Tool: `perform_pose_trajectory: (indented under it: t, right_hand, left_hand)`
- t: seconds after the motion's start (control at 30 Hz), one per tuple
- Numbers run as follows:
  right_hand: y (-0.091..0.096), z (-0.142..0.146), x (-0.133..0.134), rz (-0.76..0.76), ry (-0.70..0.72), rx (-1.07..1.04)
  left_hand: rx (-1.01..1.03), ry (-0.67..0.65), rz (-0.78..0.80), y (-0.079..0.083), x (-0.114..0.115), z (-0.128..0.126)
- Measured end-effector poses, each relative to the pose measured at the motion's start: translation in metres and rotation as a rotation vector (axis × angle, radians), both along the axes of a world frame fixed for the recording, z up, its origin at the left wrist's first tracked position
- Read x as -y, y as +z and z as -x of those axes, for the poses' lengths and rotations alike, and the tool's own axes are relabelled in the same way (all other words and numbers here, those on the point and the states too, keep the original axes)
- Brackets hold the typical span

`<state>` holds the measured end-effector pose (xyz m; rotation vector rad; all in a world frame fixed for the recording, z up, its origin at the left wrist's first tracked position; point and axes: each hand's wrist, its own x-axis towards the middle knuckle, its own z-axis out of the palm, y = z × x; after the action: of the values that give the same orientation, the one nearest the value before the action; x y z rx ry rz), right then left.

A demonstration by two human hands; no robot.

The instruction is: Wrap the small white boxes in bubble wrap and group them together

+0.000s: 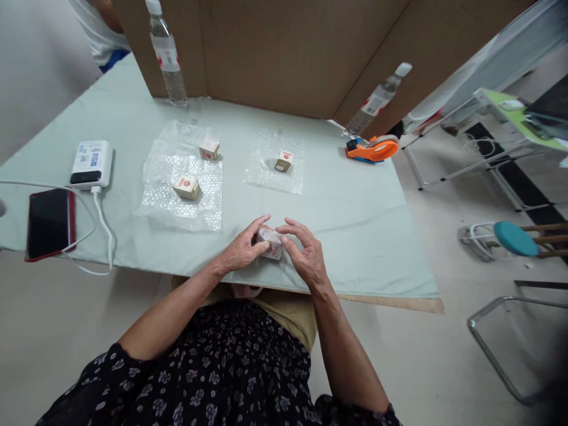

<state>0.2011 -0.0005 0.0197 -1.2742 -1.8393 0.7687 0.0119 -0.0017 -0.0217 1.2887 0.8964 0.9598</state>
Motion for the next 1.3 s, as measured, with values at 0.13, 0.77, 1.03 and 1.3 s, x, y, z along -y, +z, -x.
perform_pose_trajectory:
  t: [0.13, 0.77, 1.03, 1.3]
  right_hand:
    - [-0.001, -0.016, 0.005, 0.035, 0.021, -0.043]
    - [-0.015, -0.025, -0.009, 0.373, 0.087, -0.229]
    - [-0.007, -0.103, -0.085, 0.395, -0.115, -0.342]
    - [-0.023, -0.198, -0.2, 0.291, -0.177, -0.118]
  left_hand:
    - [0.09, 0.002, 0.071, 0.004, 0.0, 0.001]
    - [0.033, -0.017, 0.169, 0.022, -0.008, -0.02]
    - [-0.218, 0.046, -0.063, 0.012, -0.016, -0.039]
    - [-0.53, 0.098, -0.491, -0.017, 0.004, -0.042]
